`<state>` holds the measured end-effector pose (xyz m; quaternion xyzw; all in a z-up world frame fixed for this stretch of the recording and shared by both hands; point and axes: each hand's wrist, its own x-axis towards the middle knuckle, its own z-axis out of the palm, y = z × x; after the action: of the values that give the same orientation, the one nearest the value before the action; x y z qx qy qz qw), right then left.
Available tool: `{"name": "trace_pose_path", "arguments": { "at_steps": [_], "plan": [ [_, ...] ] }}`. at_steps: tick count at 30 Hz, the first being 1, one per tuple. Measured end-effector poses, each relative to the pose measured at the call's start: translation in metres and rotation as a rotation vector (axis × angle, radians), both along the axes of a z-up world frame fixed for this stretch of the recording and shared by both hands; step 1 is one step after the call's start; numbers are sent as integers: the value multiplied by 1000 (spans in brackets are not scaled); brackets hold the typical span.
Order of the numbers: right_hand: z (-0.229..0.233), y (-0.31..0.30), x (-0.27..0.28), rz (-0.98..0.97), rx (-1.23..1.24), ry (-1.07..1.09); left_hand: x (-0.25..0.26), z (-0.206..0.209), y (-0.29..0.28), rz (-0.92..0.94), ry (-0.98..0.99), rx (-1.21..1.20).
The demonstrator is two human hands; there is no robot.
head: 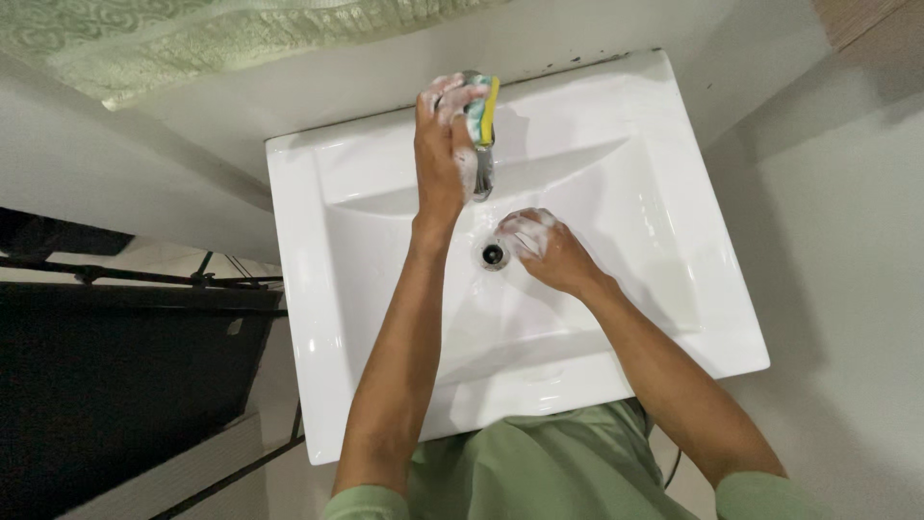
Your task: The person scrubs a white bathroom sink using a yellow sponge. They apply soap to the sponge and scrub the basin, faucet, and surrounding surfaces. The person rinses the sponge and continues scrubbing different areas of the sink.
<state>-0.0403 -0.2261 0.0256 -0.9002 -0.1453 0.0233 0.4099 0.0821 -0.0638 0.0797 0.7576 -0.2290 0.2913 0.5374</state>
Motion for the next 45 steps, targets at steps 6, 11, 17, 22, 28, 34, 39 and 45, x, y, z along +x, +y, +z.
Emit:
{"name": "trace_pose_path", "arguments": {
  "at_steps": [6, 11, 17, 22, 28, 34, 39, 45],
  "plan": [
    [-1, -4, 1, 26, -35, -54, -18, 39, -19, 224, 272, 483],
    [1, -4, 3, -22, -64, 9, 36, -9, -29, 152, 456, 601],
    [-3, -3, 4, -18, -108, 45, 100, -72, -1, -202, 478, 106],
    [-10, -3, 4, 12, -95, 37, 53, -58, 2, -408, 659, -597],
    [-17, -4, 9, 90, -105, -64, -12, -42, -9, -297, 350, -514],
    [-12, -3, 6, 27, -81, 70, 29, -63, 2, -383, 514, -615],
    [-9, -5, 9, -6, -107, 99, 86, -125, 6, -410, 816, -732],
    [-13, -8, 7, -29, -61, 139, 56, -156, 10, -541, 538, -807]
  ]
}}
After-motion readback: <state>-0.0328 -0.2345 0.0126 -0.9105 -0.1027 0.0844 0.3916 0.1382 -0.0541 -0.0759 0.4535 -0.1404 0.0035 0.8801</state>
